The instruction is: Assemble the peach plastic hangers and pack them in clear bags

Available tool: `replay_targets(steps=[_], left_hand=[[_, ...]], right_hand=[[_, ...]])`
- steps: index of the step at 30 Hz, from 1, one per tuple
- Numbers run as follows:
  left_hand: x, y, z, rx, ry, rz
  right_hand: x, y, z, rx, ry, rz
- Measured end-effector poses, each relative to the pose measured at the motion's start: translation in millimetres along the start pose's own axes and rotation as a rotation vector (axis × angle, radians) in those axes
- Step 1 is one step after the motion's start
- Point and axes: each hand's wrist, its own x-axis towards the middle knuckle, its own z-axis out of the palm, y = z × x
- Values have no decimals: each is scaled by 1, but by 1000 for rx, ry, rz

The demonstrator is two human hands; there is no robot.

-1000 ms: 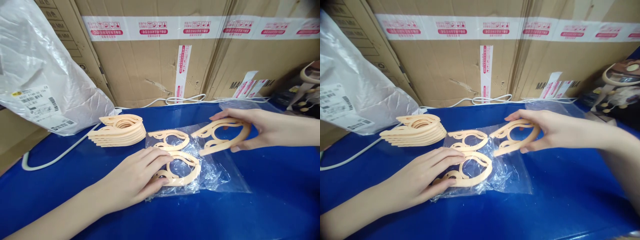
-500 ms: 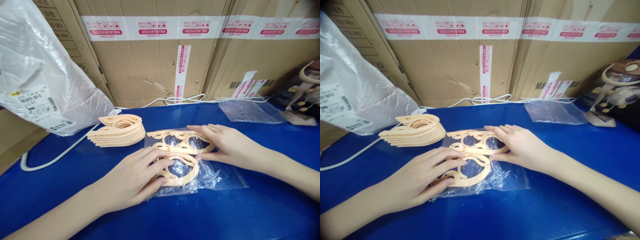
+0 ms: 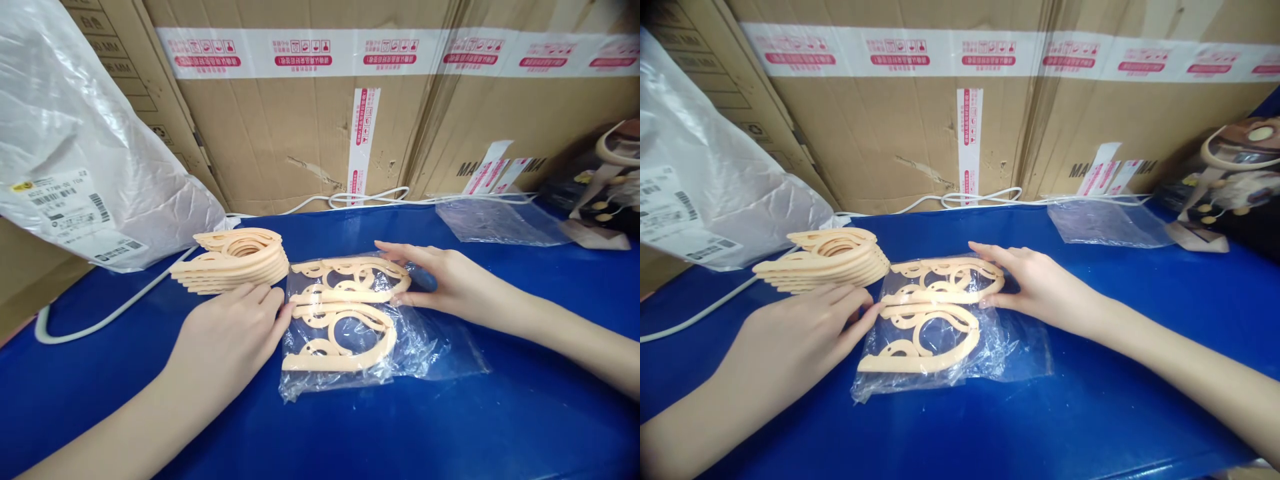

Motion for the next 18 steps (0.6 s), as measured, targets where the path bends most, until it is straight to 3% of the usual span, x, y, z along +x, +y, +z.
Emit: replay_targets(steps=[6, 18], left_hand=[[-2, 3, -1, -125, -120, -75], [-1, 3, 0, -362, -271, -284]], right_hand=[[2, -6, 15, 86, 106, 22], [9, -3, 19, 207, 53, 12]])
